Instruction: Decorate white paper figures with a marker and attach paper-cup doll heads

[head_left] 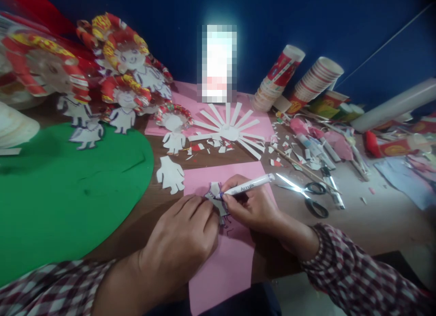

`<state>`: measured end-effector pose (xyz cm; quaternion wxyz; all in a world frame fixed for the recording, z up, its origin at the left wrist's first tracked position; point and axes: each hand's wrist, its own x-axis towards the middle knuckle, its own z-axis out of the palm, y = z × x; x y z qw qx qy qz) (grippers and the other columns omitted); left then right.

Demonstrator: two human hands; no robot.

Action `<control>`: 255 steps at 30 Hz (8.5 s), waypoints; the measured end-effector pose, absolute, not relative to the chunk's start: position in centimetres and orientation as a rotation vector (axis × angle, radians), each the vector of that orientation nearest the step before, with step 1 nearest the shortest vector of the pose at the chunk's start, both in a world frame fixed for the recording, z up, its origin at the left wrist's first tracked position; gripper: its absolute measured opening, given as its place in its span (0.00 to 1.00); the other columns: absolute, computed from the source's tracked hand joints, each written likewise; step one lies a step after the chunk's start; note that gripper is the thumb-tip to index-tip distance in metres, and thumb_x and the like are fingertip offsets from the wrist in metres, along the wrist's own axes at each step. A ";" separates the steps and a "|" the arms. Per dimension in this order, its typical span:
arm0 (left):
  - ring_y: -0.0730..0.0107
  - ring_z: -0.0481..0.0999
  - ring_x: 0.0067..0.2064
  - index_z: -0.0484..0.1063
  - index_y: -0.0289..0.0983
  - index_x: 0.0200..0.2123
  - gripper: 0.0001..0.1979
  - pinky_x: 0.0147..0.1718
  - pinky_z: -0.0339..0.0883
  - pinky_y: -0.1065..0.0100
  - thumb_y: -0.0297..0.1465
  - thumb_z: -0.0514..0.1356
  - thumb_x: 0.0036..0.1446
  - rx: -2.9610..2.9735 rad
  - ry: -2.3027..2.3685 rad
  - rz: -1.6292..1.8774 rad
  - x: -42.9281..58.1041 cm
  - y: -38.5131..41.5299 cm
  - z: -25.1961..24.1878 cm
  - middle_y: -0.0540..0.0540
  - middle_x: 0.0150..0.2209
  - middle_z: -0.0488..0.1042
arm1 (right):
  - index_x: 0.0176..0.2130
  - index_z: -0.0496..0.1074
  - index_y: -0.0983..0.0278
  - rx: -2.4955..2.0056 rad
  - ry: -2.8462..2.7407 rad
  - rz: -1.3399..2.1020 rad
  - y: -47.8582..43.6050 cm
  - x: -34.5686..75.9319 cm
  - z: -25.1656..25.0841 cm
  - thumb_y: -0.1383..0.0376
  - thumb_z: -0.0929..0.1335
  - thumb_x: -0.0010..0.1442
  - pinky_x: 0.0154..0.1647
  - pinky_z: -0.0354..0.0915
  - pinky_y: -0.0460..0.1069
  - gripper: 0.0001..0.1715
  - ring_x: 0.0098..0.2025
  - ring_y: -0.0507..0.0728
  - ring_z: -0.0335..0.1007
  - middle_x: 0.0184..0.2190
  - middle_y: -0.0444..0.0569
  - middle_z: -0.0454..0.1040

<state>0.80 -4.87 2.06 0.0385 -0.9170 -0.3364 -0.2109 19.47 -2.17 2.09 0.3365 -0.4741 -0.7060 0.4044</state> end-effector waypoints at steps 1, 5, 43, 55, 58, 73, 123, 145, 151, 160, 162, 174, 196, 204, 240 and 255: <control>0.54 0.76 0.38 0.77 0.30 0.36 0.10 0.39 0.75 0.52 0.24 0.55 0.55 -2.815 -1.031 -0.644 0.8 -4.9 2.0 0.40 0.34 0.76 | 0.33 0.67 0.64 -1.232 -1.853 1.043 -2.2 19.5 2.1 0.69 0.66 0.57 0.26 0.62 0.44 0.01 0.26 0.50 0.64 0.26 0.44 0.69; 0.54 0.76 0.39 0.76 0.30 0.36 0.10 0.39 0.75 0.52 0.24 0.55 0.55 -2.821 -1.025 -0.636 0.7 -4.8 2.0 0.40 0.34 0.76 | 0.32 0.67 0.63 -1.202 -1.889 0.999 -2.1 19.4 2.0 0.70 0.65 0.57 0.29 0.64 0.44 0.02 0.29 0.51 0.67 0.27 0.44 0.70; 0.54 0.76 0.38 0.76 0.31 0.34 0.09 0.39 0.75 0.52 0.25 0.56 0.56 -2.833 -1.018 -0.643 0.7 -4.8 2.0 0.40 0.33 0.76 | 0.26 0.66 0.64 -1.241 -1.748 1.036 -2.1 19.4 3.1 0.70 0.66 0.53 0.20 0.58 0.42 0.04 0.20 0.47 0.59 0.20 0.40 0.66; 0.58 0.74 0.36 0.75 0.34 0.36 0.08 0.36 0.73 0.55 0.26 0.56 0.58 -2.882 -1.060 -0.629 0.5 -4.3 1.9 0.43 0.32 0.73 | 0.32 0.65 0.63 -1.223 -1.455 1.189 -1.7 19.9 2.6 0.65 0.65 0.61 0.18 0.57 0.41 0.05 0.19 0.46 0.59 0.19 0.39 0.65; 0.60 0.73 0.35 0.74 0.34 0.35 0.08 0.34 0.71 0.58 0.27 0.54 0.59 -2.892 -1.051 -0.680 0.3 -3.9 2.1 0.43 0.32 0.73 | 0.35 0.65 0.63 -1.211 -1.367 1.233 -1.6 20.0 2.4 0.61 0.65 0.62 0.16 0.56 0.41 0.07 0.18 0.46 0.59 0.20 0.38 0.65; 0.64 0.75 0.35 0.74 0.35 0.36 0.09 0.35 0.64 0.64 0.29 0.54 0.60 -2.637 -1.436 -0.647 -1.9 0.2 3.2 0.44 0.32 0.76 | 0.46 0.70 0.63 -1.253 -1.768 0.799 -1.3 20.9 2.0 0.62 0.62 0.67 0.32 0.68 0.46 0.11 0.28 0.50 0.72 0.30 0.45 0.74; 0.59 0.76 0.42 0.76 0.39 0.35 0.11 0.37 0.64 0.67 0.36 0.54 0.59 -2.335 -2.214 -0.293 -5.8 4.6 5.7 0.43 0.39 0.78 | 0.45 0.77 0.64 -1.244 -1.911 0.420 0.3 24.5 1.3 0.71 0.61 0.60 0.47 0.68 0.53 0.19 0.45 0.59 0.73 0.41 0.54 0.78; 0.65 0.77 0.38 0.69 0.36 0.46 0.14 0.37 0.67 0.68 0.34 0.58 0.56 -2.464 -2.362 -0.815 -1.7 6.3 6.6 0.48 0.32 0.77 | 0.38 0.78 0.64 -1.657 -1.780 0.166 2.4 27.7 1.2 0.69 0.64 0.59 0.42 0.66 0.50 0.13 0.38 0.58 0.75 0.36 0.52 0.80; 0.68 0.77 0.30 0.68 0.36 0.48 0.15 0.32 0.67 0.69 0.34 0.55 0.58 -2.779 -2.146 -0.873 3.5 5.5 6.6 0.49 0.30 0.77 | 0.38 0.78 0.65 -1.734 -1.793 0.092 2.4 27.9 1.3 0.69 0.65 0.60 0.41 0.65 0.48 0.11 0.38 0.58 0.73 0.37 0.54 0.78; 0.60 0.77 0.40 0.71 0.39 0.42 0.12 0.35 0.65 0.67 0.39 0.59 0.57 -2.762 -2.012 -0.636 8.4 4.9 4.2 0.45 0.37 0.77 | 0.34 0.79 0.64 -1.807 -1.821 0.014 2.0 28.6 1.5 0.70 0.63 0.62 0.39 0.64 0.49 0.14 0.38 0.58 0.71 0.38 0.56 0.75; 0.58 0.75 0.44 0.72 0.39 0.41 0.13 0.40 0.65 0.65 0.41 0.59 0.58 -2.692 -1.987 -0.612 7.6 5.4 4.6 0.43 0.41 0.76 | 0.35 0.79 0.64 -1.817 -1.822 0.007 2.2 28.8 1.3 0.70 0.64 0.61 0.40 0.65 0.50 0.13 0.39 0.59 0.71 0.42 0.58 0.74; 0.57 0.70 0.53 0.67 0.35 0.52 0.17 0.52 0.65 0.52 0.35 0.58 0.63 -2.293 -2.243 -0.466 -3.2 12.7 5.7 0.39 0.52 0.70 | 0.36 0.80 0.63 -1.866 -1.846 -0.028 2.4 28.5 1.3 0.68 0.66 0.60 0.39 0.65 0.51 0.11 0.40 0.60 0.71 0.45 0.59 0.71; 0.66 0.76 0.36 0.69 0.32 0.51 0.19 0.35 0.70 0.67 0.32 0.59 0.56 -2.399 -2.465 -0.941 -4.4 8.8 7.0 0.46 0.37 0.76 | 0.43 0.76 0.65 -1.642 -1.640 0.061 2.3 28.2 2.0 0.64 0.64 0.60 0.48 0.65 0.54 0.15 0.46 0.61 0.69 0.44 0.56 0.73; 0.67 0.75 0.34 0.75 0.34 0.42 0.16 0.35 0.70 0.68 0.26 0.59 0.46 -2.813 -2.120 -1.087 -1.2 1.4 9.6 0.48 0.36 0.77 | 0.48 0.73 0.65 -1.395 -1.771 0.359 -0.2 26.0 4.4 0.62 0.68 0.58 0.34 0.69 0.48 0.18 0.35 0.55 0.73 0.37 0.50 0.77; 0.64 0.75 0.43 0.72 0.36 0.44 0.09 0.41 0.72 0.62 0.23 0.56 0.62 -2.699 -0.283 -0.612 -2.5 -2.9 3.8 0.44 0.42 0.78 | 0.43 0.73 0.65 -1.094 -2.479 -0.008 -9.7 21.9 2.3 0.70 0.65 0.63 0.41 0.64 0.52 0.09 0.38 0.58 0.65 0.38 0.51 0.74; 0.53 0.65 0.60 0.62 0.34 0.59 0.29 0.58 0.61 0.52 0.33 0.61 0.54 -3.125 -0.731 -0.332 -3.3 -6.8 4.8 0.39 0.58 0.69 | 0.41 0.71 0.63 -1.239 -2.616 0.143 -9.7 20.8 2.9 0.68 0.66 0.61 0.43 0.61 0.53 0.06 0.40 0.58 0.65 0.38 0.50 0.73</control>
